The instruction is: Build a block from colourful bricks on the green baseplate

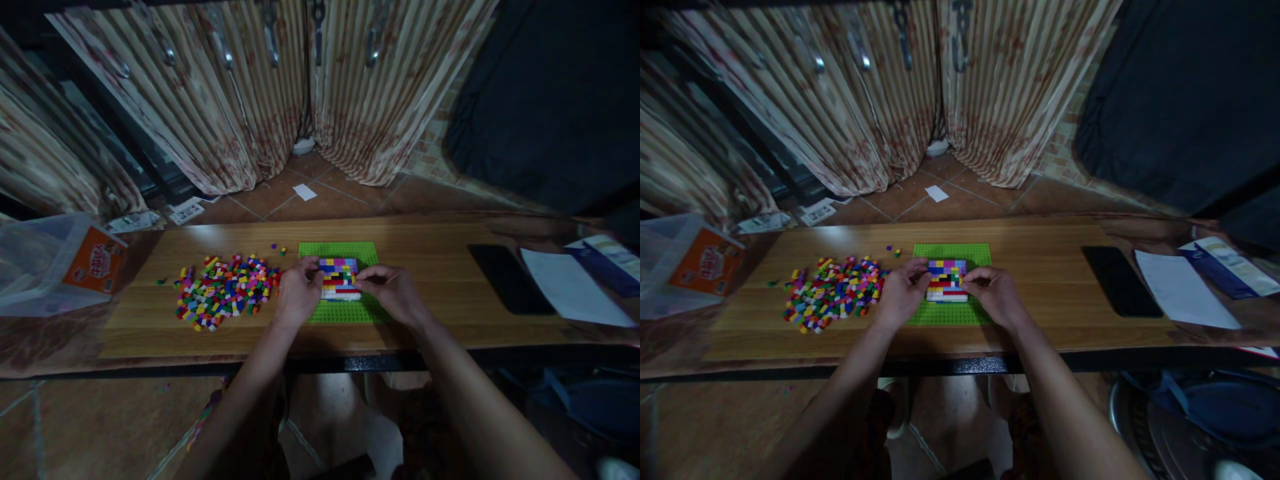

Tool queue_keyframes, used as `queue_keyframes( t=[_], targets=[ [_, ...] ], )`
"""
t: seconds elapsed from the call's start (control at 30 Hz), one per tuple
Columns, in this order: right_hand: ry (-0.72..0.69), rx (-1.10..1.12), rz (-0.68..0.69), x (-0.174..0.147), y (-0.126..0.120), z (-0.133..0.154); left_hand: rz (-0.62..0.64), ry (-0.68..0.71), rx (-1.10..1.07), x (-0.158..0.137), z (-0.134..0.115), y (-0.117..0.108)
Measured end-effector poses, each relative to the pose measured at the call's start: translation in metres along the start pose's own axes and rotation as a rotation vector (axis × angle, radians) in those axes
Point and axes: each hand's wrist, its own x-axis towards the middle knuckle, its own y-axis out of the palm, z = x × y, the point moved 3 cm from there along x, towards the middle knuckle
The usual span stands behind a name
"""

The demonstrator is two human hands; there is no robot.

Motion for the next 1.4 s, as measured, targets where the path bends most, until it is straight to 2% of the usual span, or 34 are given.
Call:
queue_keyframes(
  t=[0.5, 0.8, 1.0, 1.1, 1.27, 1.4],
  targets=[
    [0.183, 0.034, 0.010, 0.003, 0.002, 0.004, -0.006, -0.003, 0.003, -0.005, -0.007, 0.001],
    [0.216, 0.004, 0.026, 0.004, 0.001, 0.005, -0.025, -0.014, 0.029, -0.006, -0.008, 0.003],
    [0.168, 0.006, 0.040, 0.003, -0.001, 0.004, -0.007, 0.035, -0.012, -0.002, -0.001, -0.003],
    [0.161, 0.008, 0.018, 0.003, -0.006, 0.000, -0.040, 0.041, 0.060, 0.009, 0.011, -0.015],
    [0.155, -0.020, -0.056, 0.005, -0.017, -0.008, -0.214, -0.017, 0.330, 0.037, 0.031, -0.038],
    [0.110, -0.008, -0.016, 0.005, -0.017, -0.009, -0.201, -0.016, 0.503, 0.049, 0.038, -0.037]
  ],
)
